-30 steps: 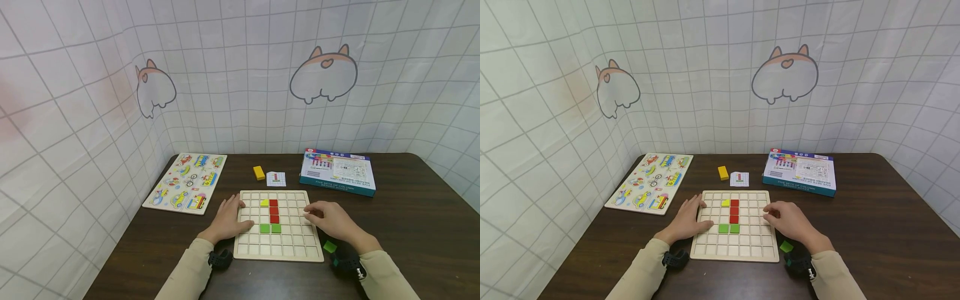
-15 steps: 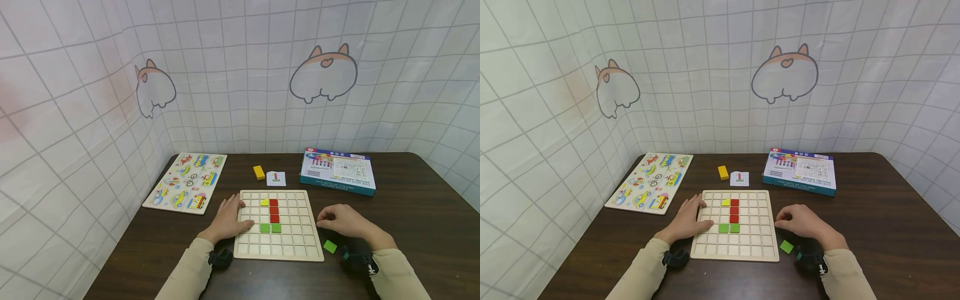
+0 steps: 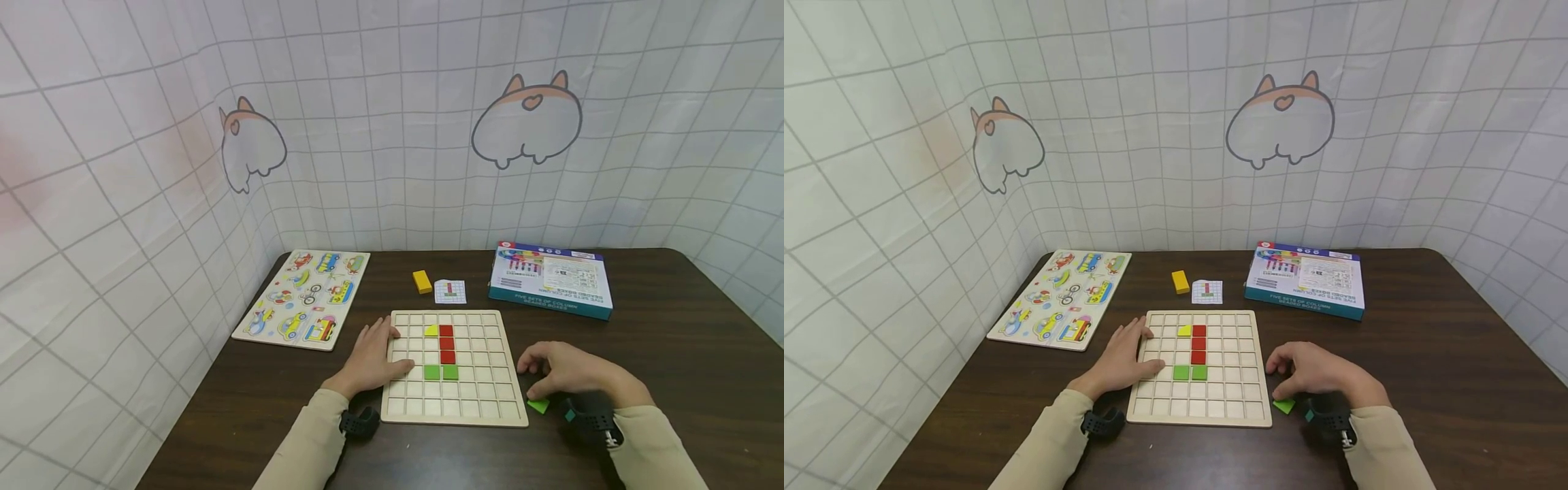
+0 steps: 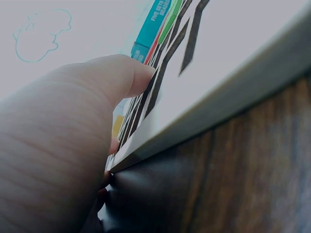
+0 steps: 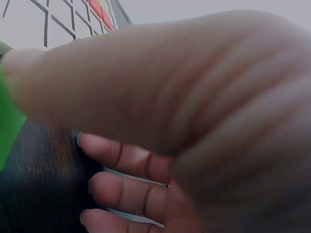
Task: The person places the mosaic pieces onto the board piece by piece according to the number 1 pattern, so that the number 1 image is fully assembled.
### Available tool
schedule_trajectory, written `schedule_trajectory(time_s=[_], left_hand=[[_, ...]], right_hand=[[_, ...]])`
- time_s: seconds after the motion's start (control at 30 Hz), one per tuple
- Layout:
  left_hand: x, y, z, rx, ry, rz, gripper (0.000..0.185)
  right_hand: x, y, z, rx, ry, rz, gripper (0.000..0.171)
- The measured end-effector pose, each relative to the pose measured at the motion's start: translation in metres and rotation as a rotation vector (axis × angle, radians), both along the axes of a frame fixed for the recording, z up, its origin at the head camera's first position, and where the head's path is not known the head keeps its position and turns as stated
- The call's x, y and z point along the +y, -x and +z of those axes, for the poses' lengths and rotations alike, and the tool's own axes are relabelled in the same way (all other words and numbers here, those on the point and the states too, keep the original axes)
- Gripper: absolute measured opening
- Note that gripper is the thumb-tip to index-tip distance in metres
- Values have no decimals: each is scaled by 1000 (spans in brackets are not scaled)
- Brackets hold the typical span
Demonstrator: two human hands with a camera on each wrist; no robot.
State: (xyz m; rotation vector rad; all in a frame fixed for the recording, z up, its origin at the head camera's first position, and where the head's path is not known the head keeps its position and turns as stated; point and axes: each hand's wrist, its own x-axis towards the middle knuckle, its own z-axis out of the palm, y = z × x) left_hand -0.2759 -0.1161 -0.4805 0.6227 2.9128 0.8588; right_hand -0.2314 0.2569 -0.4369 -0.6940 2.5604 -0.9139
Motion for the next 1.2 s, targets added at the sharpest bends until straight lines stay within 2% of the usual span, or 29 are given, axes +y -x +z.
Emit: schedule_trajectory(time_s=[0.37,0.7,0.97,1.2], left_hand=[[0,1,-2,-1,-8,3,61],[0,0,-3,-9,10,18,60],[0,1,-4,5,8,6,62],[-1,2,-6,13,15,9,62]], right_hand=[[4,-4,4,-93,21,41,47],[3,-4,4,-107,7,13,39],[6,-6,7,-127,-4,33,43],[3,-5,5,-128,-4,-21,37]])
